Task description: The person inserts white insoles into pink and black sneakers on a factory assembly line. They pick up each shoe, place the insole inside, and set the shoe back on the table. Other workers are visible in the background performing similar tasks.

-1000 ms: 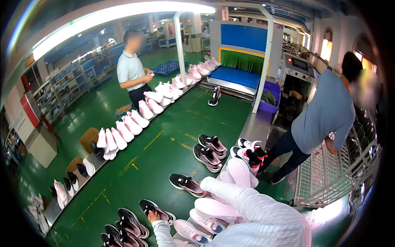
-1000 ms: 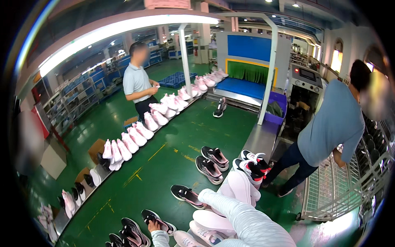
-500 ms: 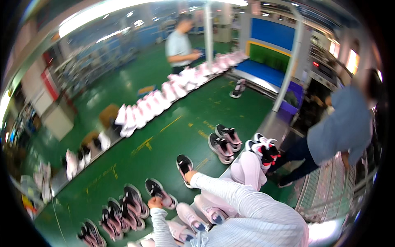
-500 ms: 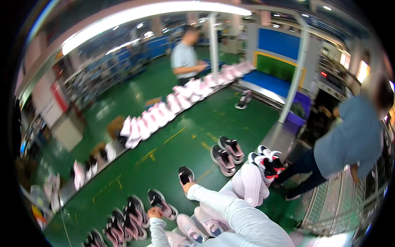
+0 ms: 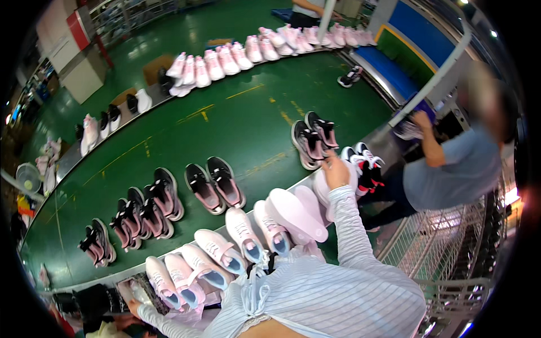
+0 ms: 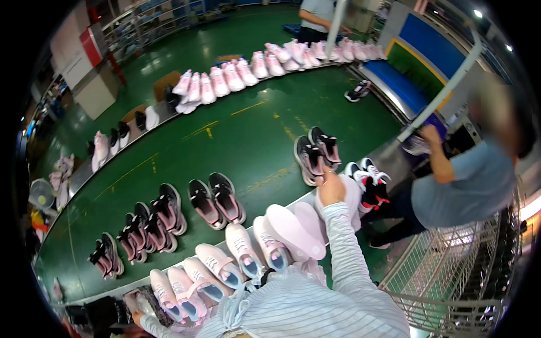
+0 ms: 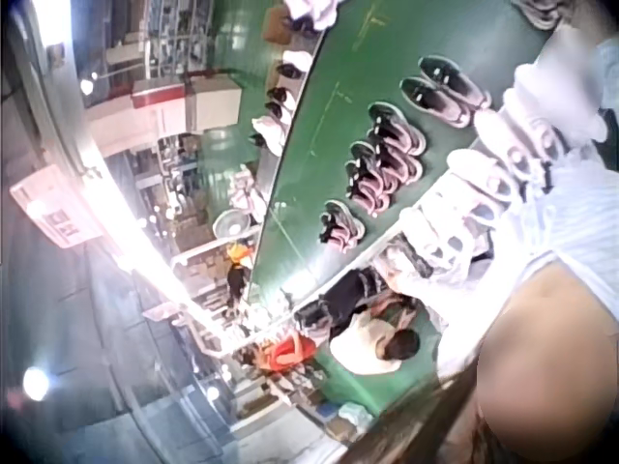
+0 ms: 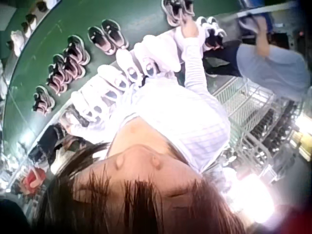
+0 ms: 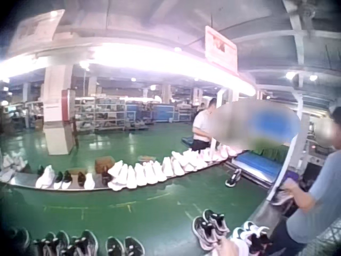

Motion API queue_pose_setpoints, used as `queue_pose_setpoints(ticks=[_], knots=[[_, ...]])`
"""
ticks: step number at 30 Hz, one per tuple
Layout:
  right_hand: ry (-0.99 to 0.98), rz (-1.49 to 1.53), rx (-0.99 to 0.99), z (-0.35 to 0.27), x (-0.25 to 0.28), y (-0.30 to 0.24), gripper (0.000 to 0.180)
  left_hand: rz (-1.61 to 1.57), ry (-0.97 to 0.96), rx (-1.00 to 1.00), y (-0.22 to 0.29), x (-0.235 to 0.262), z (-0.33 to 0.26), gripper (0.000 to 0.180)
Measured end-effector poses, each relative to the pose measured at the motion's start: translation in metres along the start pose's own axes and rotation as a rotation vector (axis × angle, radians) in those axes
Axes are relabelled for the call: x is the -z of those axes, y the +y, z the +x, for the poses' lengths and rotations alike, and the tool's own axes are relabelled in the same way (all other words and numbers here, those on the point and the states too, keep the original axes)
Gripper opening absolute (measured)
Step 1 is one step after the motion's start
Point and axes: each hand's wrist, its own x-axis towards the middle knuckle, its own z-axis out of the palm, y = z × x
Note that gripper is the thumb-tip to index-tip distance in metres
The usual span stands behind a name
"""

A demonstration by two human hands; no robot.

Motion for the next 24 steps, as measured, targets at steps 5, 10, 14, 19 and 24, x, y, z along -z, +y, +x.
queue_pose_setpoints(ticks=[5,10,14,19,24], knots=[[-0.208,-0.407,-0.583,-0.022,0.025,0.093,0.074,0.110,-0.106,0.034,-0.016,-0.031,0.004,0.020],[-0.393,-0.318,-0.629,-0.042,0.019,0.074,0.088,0.210,-0.096,-0.002,-0.010,-0.032,0.017,0.020],[-0.317,-0.340,-0.649,-0.057,0.003,0.062,0.094,-0.061,0.114,-0.467,0.036,-0.044,0.018,0.020],[-0.282,-0.138,-0.637,-0.059,0.007,0.078,0.092,-0.509,-0.377,-0.967,0.247,-0.126,-0.098,0.018],[-0.299,-0.237,-0.660,-0.063,0.028,0.075,0.091,-0.088,-0.740,-1.304,0.346,-0.171,-0.193,0.050]])
